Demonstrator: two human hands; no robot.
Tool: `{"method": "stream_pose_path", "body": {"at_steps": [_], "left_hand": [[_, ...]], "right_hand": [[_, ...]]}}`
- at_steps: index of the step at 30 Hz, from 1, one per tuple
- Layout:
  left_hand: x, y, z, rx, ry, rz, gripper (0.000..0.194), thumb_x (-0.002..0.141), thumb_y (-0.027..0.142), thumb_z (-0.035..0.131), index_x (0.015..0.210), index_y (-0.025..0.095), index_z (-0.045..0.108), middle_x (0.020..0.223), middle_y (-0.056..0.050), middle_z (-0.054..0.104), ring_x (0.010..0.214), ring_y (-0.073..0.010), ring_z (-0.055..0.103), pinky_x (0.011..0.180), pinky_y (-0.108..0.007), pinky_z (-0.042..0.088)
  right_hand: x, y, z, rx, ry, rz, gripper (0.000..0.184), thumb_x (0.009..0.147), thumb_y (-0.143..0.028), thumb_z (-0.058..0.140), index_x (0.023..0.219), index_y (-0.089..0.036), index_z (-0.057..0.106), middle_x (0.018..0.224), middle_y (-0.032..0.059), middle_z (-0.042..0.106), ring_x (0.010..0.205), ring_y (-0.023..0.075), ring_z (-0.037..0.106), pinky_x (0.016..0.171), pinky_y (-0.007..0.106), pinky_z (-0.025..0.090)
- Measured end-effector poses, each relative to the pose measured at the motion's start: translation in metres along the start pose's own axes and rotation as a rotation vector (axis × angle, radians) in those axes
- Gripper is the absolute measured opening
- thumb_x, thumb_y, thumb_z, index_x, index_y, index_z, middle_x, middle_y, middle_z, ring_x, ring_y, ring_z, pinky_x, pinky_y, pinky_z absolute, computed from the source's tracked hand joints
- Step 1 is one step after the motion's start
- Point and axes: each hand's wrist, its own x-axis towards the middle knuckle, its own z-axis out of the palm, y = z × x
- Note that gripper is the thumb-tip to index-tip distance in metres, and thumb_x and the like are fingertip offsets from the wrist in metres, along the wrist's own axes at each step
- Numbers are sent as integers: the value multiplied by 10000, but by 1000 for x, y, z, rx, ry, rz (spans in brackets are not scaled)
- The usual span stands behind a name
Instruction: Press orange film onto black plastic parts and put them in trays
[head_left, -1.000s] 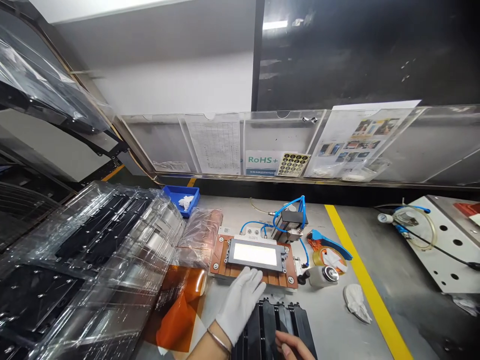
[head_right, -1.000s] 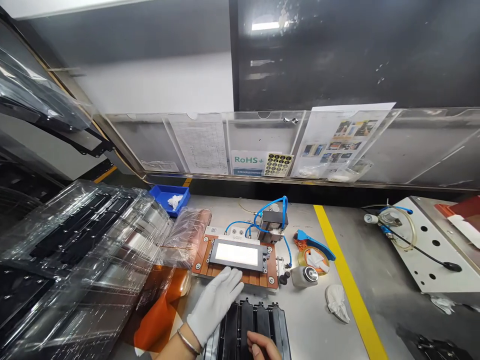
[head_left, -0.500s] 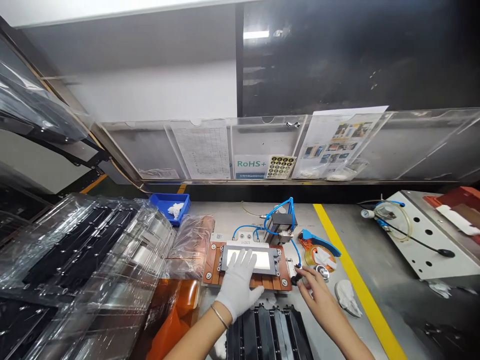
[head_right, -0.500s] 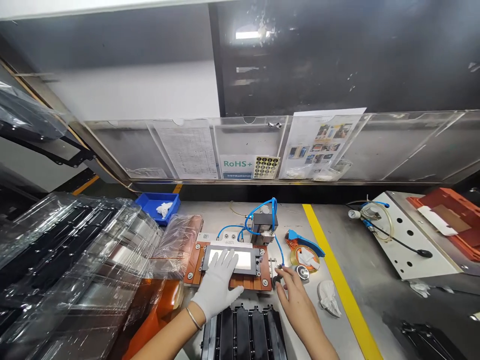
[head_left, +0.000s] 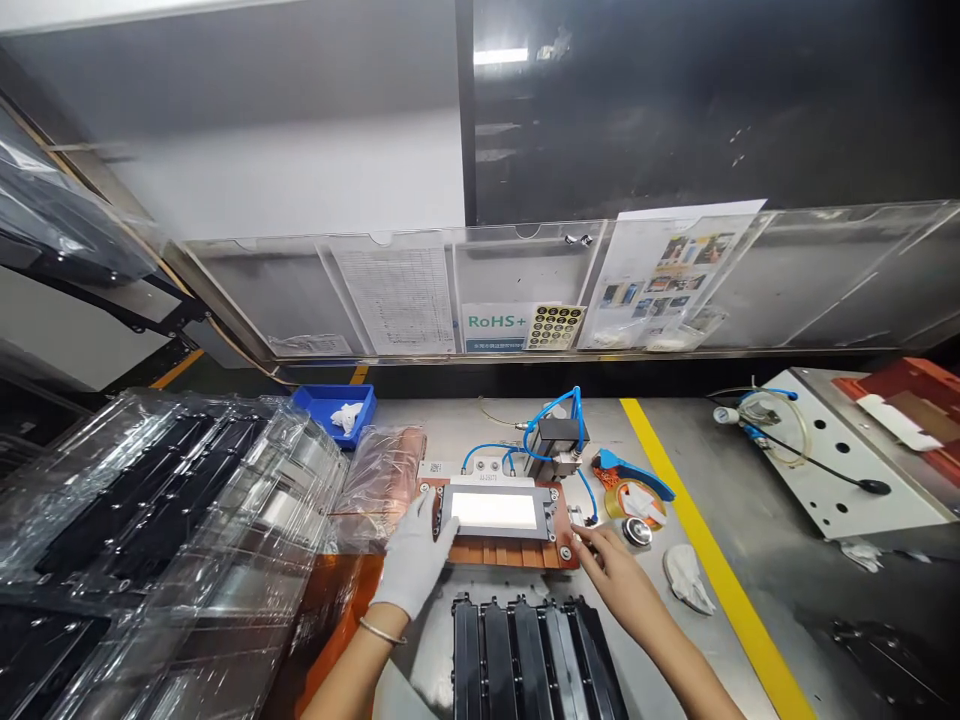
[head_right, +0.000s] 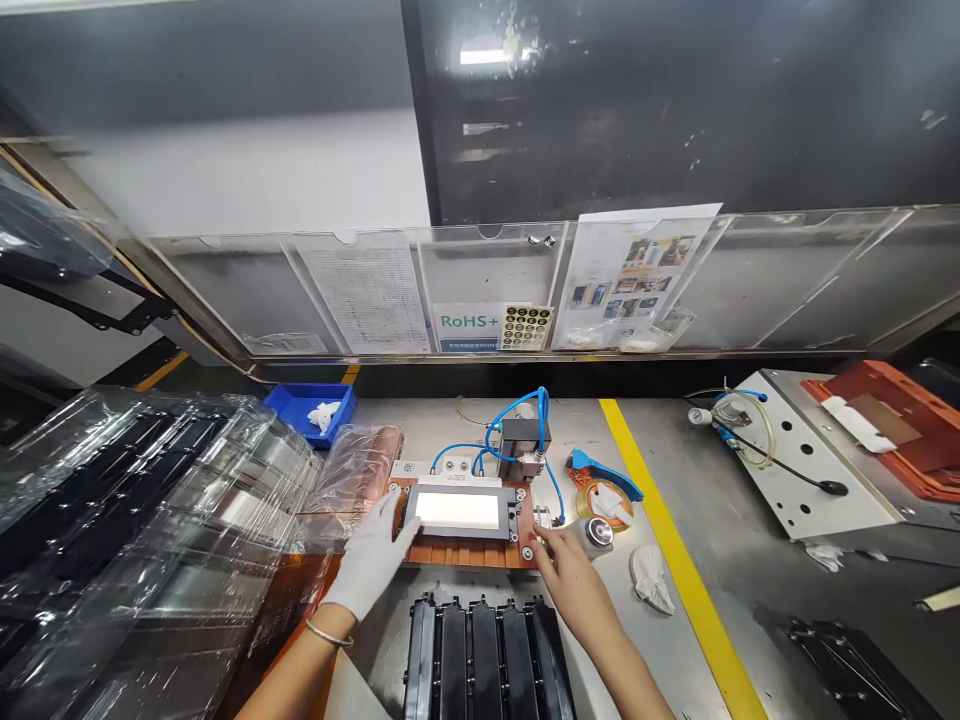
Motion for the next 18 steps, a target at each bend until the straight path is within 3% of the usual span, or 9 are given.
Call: {"method": "stream_pose_path", "body": {"at_steps": [2, 5, 8, 11, 13, 16, 18], "left_hand": [[7, -9, -6, -63, -52, -81, 712, 890, 493, 455, 1433, 37, 392, 1436, -242, 489, 1350, -341, 452, 1136, -496, 324], [15, -10, -4, -191, -156, -156, 577, 866, 475, 502, 1281, 76, 542, 1123, -153, 686, 987, -247, 679, 941, -394, 510], [11, -6, 1, -315, -209, -230, 480, 848, 455, 536, 1186, 118, 574, 1003, -91, 694, 669, -142, 664, 623, -278, 548], [-15, -10, 5, -422, -220, -309, 543, 804, 516, 584, 1191, 138, 533, 1096, -115, 653, 683, -122, 655, 435, -196, 447], [-41, -17, 5, -471, -235, -352, 601, 780, 557, 595, 1208, 145, 505, 1132, -138, 635, 743, -141, 661, 421, -190, 438], [-79, -25, 2, -552, -230, -384, 686, 753, 599, 616, 1258, 165, 454, 1200, -163, 622, 871, -190, 673, 550, -246, 535], [-97, -27, 0, -672, -160, -395, 743, 742, 648, 615, 1289, 183, 425, 1278, -170, 597, 1010, -228, 666, 716, -304, 581]], "right_hand": [[9, -3, 18, 115, 7, 51, 555, 793, -601, 476, 1122, -205, 683, 1149, 146, 707, 1078, 326, 655, 956, 470, 519], [22, -11, 40, 300, -1, 156, 626, 752, -646, 488, 1117, -177, 685, 1008, 131, 754, 896, 319, 726, 760, 450, 611], [18, -17, 51, 460, 17, 221, 680, 696, -702, 556, 1076, -155, 694, 999, 137, 753, 803, 312, 745, 712, 446, 632], [-13, -15, 54, 566, 45, 265, 731, 641, -754, 624, 1054, -154, 687, 1055, 145, 736, 823, 318, 744, 788, 478, 629], [-45, -9, 57, 619, 46, 296, 766, 658, -784, 614, 1095, -156, 665, 1046, 135, 731, 847, 309, 741, 836, 482, 621], [-93, -1, 66, 769, 21, 384, 773, 671, -767, 664, 1186, -192, 624, 1128, 121, 708, 984, 306, 721, 924, 467, 597], [-118, -3, 75, 913, 43, 442, 689, 688, -719, 705, 1181, -247, 613, 1248, 94, 664, 1122, 308, 672, 1003, 453, 556]]}}
